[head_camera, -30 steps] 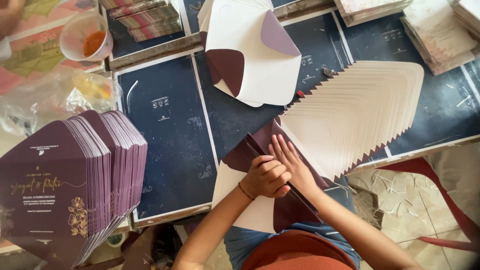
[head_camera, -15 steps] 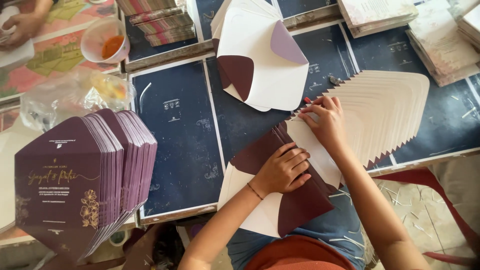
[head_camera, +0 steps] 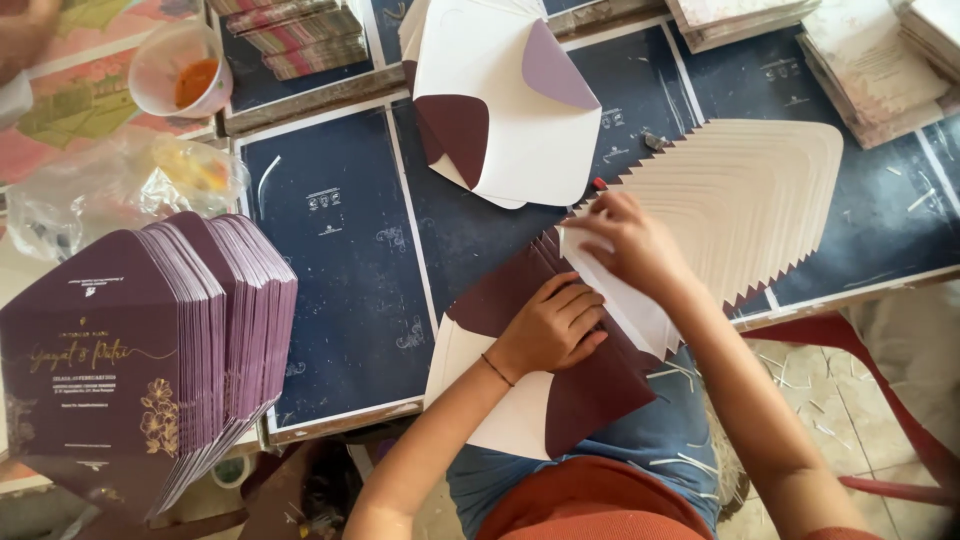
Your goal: Fanning out paper liners, applying adhesive, and folding them into envelopes at a workstation.
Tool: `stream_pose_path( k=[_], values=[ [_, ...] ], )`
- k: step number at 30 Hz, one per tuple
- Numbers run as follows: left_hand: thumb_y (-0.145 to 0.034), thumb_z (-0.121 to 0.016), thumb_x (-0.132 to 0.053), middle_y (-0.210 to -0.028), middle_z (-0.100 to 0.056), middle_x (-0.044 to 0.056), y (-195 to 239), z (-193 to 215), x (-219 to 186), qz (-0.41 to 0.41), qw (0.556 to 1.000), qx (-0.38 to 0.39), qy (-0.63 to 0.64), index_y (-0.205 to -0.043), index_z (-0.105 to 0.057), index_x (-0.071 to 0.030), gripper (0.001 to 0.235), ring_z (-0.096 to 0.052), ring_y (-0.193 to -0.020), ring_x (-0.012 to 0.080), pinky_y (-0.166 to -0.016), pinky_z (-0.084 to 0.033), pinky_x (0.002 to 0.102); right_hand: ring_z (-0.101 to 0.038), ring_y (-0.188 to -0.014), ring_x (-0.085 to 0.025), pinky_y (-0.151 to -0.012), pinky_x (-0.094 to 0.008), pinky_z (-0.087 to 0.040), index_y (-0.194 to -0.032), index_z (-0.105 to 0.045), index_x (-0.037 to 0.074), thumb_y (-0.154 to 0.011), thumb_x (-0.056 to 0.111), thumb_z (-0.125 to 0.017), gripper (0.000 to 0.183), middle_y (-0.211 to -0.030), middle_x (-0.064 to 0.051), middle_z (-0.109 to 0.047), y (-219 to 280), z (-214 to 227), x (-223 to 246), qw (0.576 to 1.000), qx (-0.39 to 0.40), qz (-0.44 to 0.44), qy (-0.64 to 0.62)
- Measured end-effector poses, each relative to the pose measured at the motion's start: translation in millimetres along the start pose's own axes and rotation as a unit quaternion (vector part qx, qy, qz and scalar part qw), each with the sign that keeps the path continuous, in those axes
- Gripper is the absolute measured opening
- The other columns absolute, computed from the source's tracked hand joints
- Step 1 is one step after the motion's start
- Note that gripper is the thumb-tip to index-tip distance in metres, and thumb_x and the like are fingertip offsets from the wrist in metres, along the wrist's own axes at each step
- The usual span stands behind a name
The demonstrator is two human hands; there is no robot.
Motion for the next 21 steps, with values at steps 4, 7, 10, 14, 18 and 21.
stream_pose_path(
  k=[4, 7, 10, 14, 18, 21],
  values=[
    [-0.114, -0.040, -0.045, -0.120, -0.073, 0.009, 7, 12, -7, -0.019, 0.998, -0.053, -0.007, -0.107, -0.070, -0.009, 0.047, -0.073, -0.119, 0.0259, -0.116, -0.052, 0.049, -0.064, -0.084, -0.022, -0.070, -0.034, -0.055, -0.109, -0.077, 0.020, -0.099, 0.009, -0.071, 0.016, -0.103, -0.002, -0.061, -3, -32, 11, 0.979, -0.030, 0.177, 0.101],
    [-0.113, -0.042, -0.047, -0.121, -0.073, 0.010, 4, 12, -7, -0.029, 0.997, -0.075, -0.013, -0.109, -0.069, -0.010, 0.046, -0.073, -0.118, 0.0271, -0.112, -0.054, 0.048, -0.065, -0.090, -0.022, -0.074, -0.032, -0.054, -0.105, -0.073, 0.018, -0.106, 0.008, -0.063, 0.015, -0.104, -0.001, -0.062, -6, -32, 7, 0.960, -0.044, 0.240, 0.139],
    [-0.111, -0.045, -0.047, -0.120, -0.072, 0.011, 6, 10, -8, -0.016, 0.996, -0.081, -0.015, -0.110, -0.069, -0.009, 0.045, -0.073, -0.117, 0.0295, -0.110, -0.056, 0.048, -0.068, -0.098, -0.022, -0.077, -0.032, -0.054, -0.105, -0.073, 0.020, -0.107, 0.012, -0.063, 0.012, -0.106, 0.000, -0.065, -1, -33, -12, 0.956, -0.045, 0.248, 0.150],
    [-0.114, -0.048, -0.033, -0.118, -0.067, 0.018, -22, 54, -18, -0.028, 0.999, -0.013, 0.019, -0.108, -0.061, -0.005, 0.032, -0.068, -0.109, 0.0357, -0.103, -0.055, 0.047, -0.072, -0.109, -0.028, -0.080, -0.043, -0.062, -0.109, -0.074, 0.006, -0.104, 0.000, -0.069, 0.009, -0.116, -0.007, -0.070, 6, -11, -14, 0.987, 0.047, 0.113, 0.104],
    [-0.115, -0.048, -0.033, -0.120, -0.066, 0.017, -15, 45, -13, -0.025, 0.999, -0.013, 0.025, -0.120, -0.059, -0.008, 0.028, -0.068, -0.110, 0.0365, -0.104, -0.056, 0.048, -0.071, -0.104, -0.030, -0.089, -0.043, -0.060, -0.110, -0.077, 0.005, -0.107, 0.008, -0.070, 0.008, -0.113, -0.009, -0.072, 8, -2, 0, 0.987, 0.049, 0.127, 0.083],
    [-0.115, -0.048, -0.033, -0.118, -0.065, 0.017, -9, 41, -15, -0.035, 0.999, -0.016, 0.012, -0.128, -0.062, -0.013, 0.028, -0.069, -0.109, 0.0361, -0.105, -0.058, 0.050, -0.070, -0.105, -0.030, -0.094, -0.044, -0.058, -0.120, -0.077, 0.008, -0.105, 0.008, -0.070, 0.017, -0.114, -0.008, -0.072, 13, 13, 19, 0.990, 0.062, 0.118, 0.056]
  ],
)
Point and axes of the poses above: each hand's wrist, its own y-axis away from the middle knuckle, its own z-axis out of the back of the hand, x = y × z, the point moved 4 cm from there along -y, towards the middle knuckle
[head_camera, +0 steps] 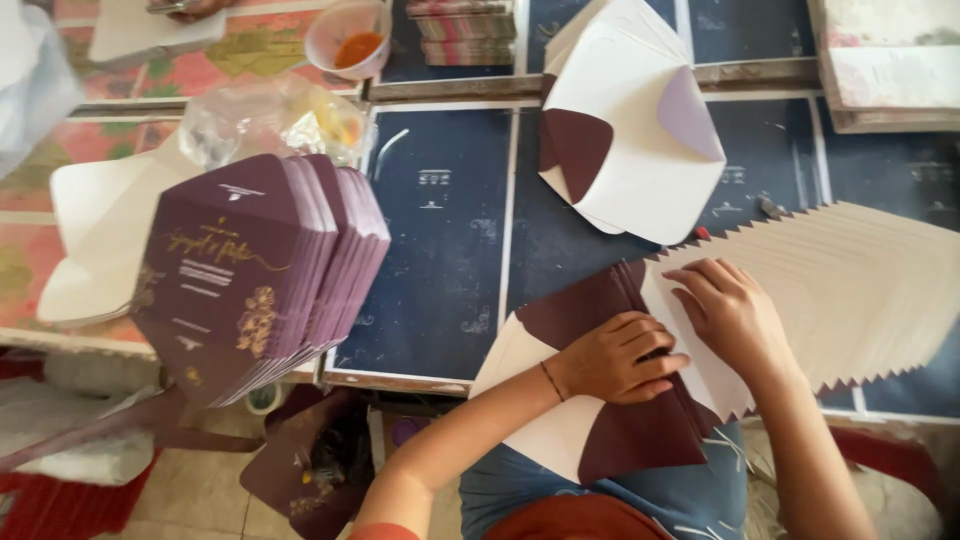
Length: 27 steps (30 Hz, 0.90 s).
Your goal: Fanning out paper liners, applying adhesive, and folding them into envelopes at a workstation.
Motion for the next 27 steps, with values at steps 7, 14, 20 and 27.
stream_pose_path(
  k=[7, 14, 20, 27],
  values=[
    [-0.113, -0.049, -0.037, -0.113, -0.067, 0.011, 8, -17, 6, -0.014, 0.999, -0.045, -0.023, -0.112, -0.073, -0.009, 0.036, -0.069, -0.107, 0.0283, -0.105, -0.055, 0.047, -0.071, -0.095, -0.027, -0.082, -0.038, -0.060, -0.114, -0.080, 0.011, -0.102, 0.008, -0.076, 0.013, -0.104, -0.005, -0.074, 42, 24, -19, 0.986, -0.111, -0.108, 0.062],
    [-0.114, -0.041, -0.043, -0.112, -0.067, 0.006, 19, -28, 8, 0.004, 0.997, -0.070, -0.045, -0.109, -0.073, -0.013, 0.043, -0.071, -0.109, 0.0244, -0.105, -0.058, 0.047, -0.072, -0.086, -0.027, -0.079, -0.037, -0.060, -0.107, -0.082, 0.016, -0.097, 0.012, -0.075, 0.012, -0.099, -0.005, -0.072, 11, -15, -1, 0.992, -0.102, -0.065, 0.030],
    [-0.117, -0.034, -0.041, -0.110, -0.066, 0.007, 8, -20, 9, 0.006, 0.997, -0.056, -0.045, -0.107, -0.070, -0.012, 0.048, -0.071, -0.105, 0.0243, -0.105, -0.057, 0.045, -0.071, -0.091, -0.030, -0.079, -0.039, -0.061, -0.115, -0.075, 0.013, -0.095, 0.022, -0.076, 0.022, -0.104, -0.005, -0.068, -10, -54, -12, 0.998, -0.006, -0.043, 0.044],
    [-0.117, -0.031, -0.041, -0.111, -0.065, 0.007, 7, -21, 10, 0.009, 0.998, -0.050, -0.033, -0.109, -0.069, -0.011, 0.049, -0.071, -0.106, 0.0254, -0.105, -0.056, 0.046, -0.072, -0.095, -0.029, -0.079, -0.040, -0.059, -0.105, -0.066, 0.020, -0.095, 0.037, -0.075, 0.022, -0.110, 0.000, -0.062, -1, -102, -41, 0.997, 0.037, -0.058, 0.047]
  ],
)
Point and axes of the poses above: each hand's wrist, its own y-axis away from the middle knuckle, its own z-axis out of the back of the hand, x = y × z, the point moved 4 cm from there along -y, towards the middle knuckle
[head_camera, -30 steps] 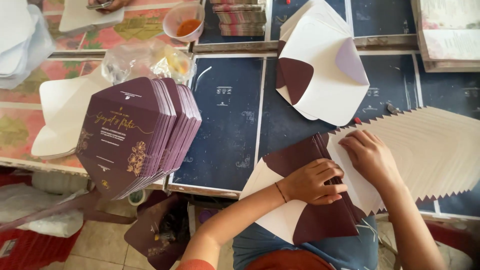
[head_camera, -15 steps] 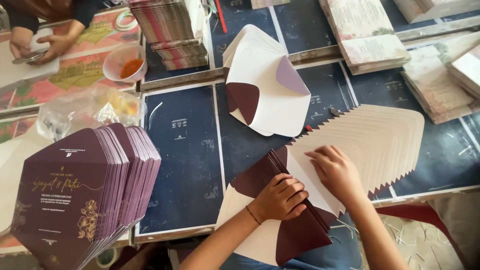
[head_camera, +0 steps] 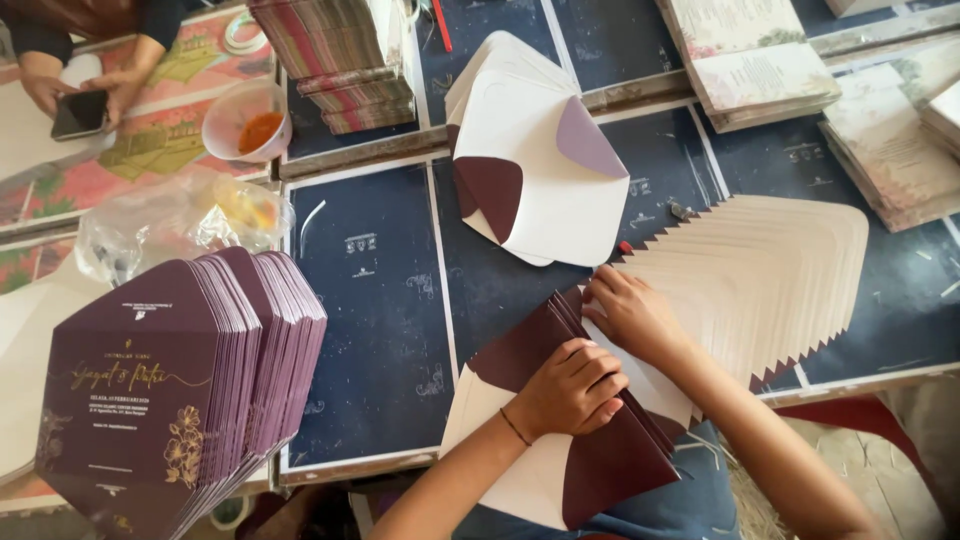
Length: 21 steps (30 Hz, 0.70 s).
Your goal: Fanning out paper liners, applying adhesive, and folding them into envelopes at a workstation.
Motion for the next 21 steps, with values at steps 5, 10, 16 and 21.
stream_pose_path(
  k=[5, 10, 16, 21],
  values=[
    [-0.118, -0.033, -0.039, -0.110, -0.064, 0.009, -6, 4, 0, 0.009, 1.000, 0.000, 0.017, -0.104, -0.068, -0.009, 0.048, -0.071, -0.105, 0.0284, -0.103, -0.057, 0.046, -0.063, -0.109, -0.034, -0.083, -0.042, -0.055, -0.115, -0.064, 0.014, -0.090, 0.024, -0.076, 0.029, -0.112, -0.011, -0.063, 2, -10, 17, 0.989, -0.047, 0.073, 0.121],
    [-0.116, -0.038, -0.032, -0.113, -0.065, 0.013, -14, 18, -2, 0.014, 0.998, 0.037, 0.041, -0.105, -0.069, -0.007, 0.041, -0.067, -0.105, 0.0318, -0.104, -0.054, 0.048, -0.059, -0.100, -0.032, -0.087, -0.040, -0.053, -0.117, -0.062, 0.010, -0.088, 0.004, -0.073, 0.032, -0.109, -0.008, -0.066, -2, 13, 32, 0.997, -0.023, 0.058, 0.040],
    [-0.115, -0.043, -0.025, -0.115, -0.066, 0.016, -20, 20, -2, 0.020, 0.994, 0.073, 0.075, -0.107, -0.070, -0.003, 0.036, -0.064, -0.103, 0.0341, -0.103, -0.052, 0.050, -0.056, -0.095, -0.029, -0.076, -0.043, -0.054, -0.101, -0.056, 0.011, -0.093, -0.003, -0.073, 0.023, -0.089, -0.008, -0.061, -10, 19, 29, 0.997, 0.023, -0.012, -0.067],
    [-0.117, -0.034, -0.037, -0.109, -0.063, 0.009, 0, -1, 1, 0.001, 1.000, -0.005, 0.005, -0.102, -0.067, -0.010, 0.045, -0.070, -0.104, 0.0282, -0.101, -0.057, 0.045, -0.065, -0.092, -0.020, -0.083, -0.024, -0.057, -0.105, -0.056, 0.019, -0.085, 0.038, -0.081, 0.037, -0.084, 0.002, -0.062, -4, -17, 13, 0.992, 0.001, 0.009, 0.127]
  ],
)
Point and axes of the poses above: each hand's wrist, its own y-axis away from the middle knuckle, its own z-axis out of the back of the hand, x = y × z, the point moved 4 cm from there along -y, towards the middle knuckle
